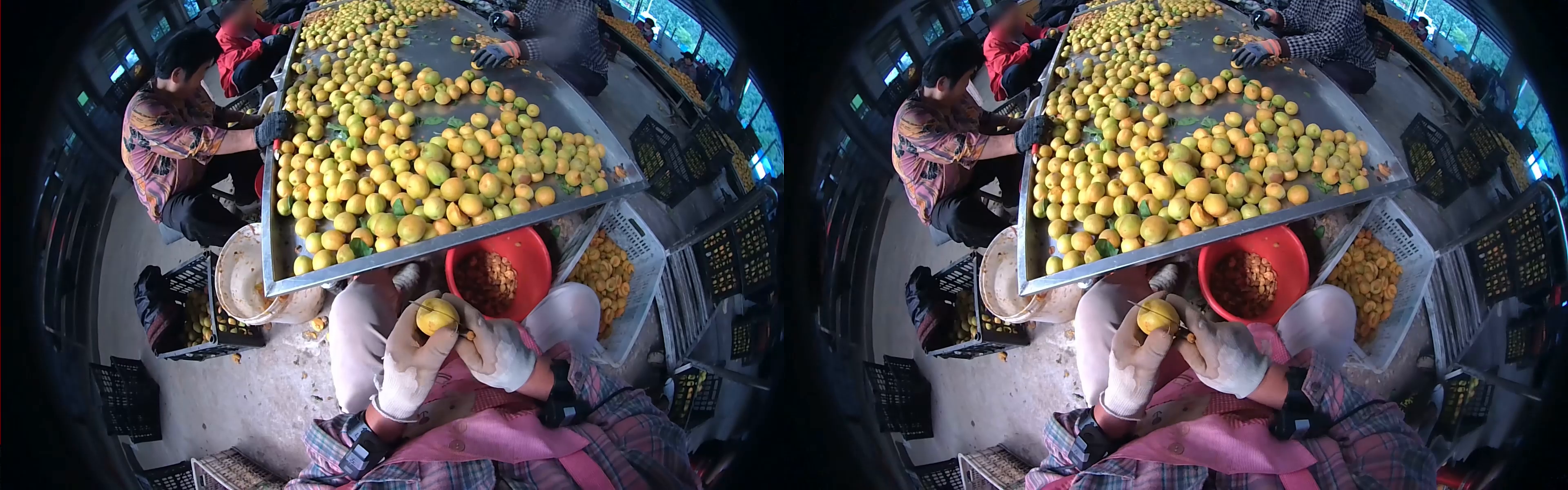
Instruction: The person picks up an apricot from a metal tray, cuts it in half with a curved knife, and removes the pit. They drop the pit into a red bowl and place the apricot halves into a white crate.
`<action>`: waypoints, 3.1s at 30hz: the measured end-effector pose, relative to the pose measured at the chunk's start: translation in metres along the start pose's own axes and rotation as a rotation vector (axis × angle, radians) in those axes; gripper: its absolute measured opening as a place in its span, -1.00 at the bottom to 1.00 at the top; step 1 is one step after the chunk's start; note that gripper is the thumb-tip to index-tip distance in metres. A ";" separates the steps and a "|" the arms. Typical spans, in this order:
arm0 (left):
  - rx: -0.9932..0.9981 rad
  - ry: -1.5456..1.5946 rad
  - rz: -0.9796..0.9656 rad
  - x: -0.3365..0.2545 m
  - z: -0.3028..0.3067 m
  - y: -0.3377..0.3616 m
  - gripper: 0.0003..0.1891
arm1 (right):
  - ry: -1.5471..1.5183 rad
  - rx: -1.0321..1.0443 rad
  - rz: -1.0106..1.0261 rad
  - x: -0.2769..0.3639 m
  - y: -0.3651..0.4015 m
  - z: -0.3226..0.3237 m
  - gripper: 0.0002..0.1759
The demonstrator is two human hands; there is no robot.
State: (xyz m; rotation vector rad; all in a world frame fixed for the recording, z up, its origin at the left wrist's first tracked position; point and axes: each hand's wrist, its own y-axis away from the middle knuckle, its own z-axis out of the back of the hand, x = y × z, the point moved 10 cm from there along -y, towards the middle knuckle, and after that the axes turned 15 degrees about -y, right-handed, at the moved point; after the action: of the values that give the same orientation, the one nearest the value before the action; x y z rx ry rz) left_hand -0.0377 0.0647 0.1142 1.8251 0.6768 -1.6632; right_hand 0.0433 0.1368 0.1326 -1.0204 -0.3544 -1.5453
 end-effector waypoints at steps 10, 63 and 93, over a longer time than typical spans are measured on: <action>-0.010 -0.546 -0.169 -0.007 0.003 -0.006 -0.57 | 0.019 0.070 -0.115 -0.017 0.002 -0.006 -0.32; 0.255 0.005 0.091 0.044 -0.015 0.015 -0.42 | -0.453 0.278 -0.282 -0.029 0.021 -0.017 -0.15; 0.153 -0.057 -0.017 0.027 0.010 -0.006 -0.36 | -0.302 0.148 -0.068 -0.006 -0.002 -0.006 -0.27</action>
State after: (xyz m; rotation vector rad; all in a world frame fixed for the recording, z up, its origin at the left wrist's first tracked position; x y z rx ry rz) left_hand -0.0467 0.0616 0.0863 1.8724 0.5555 -1.8152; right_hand 0.0389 0.1367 0.1254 -1.1352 -0.7101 -1.4019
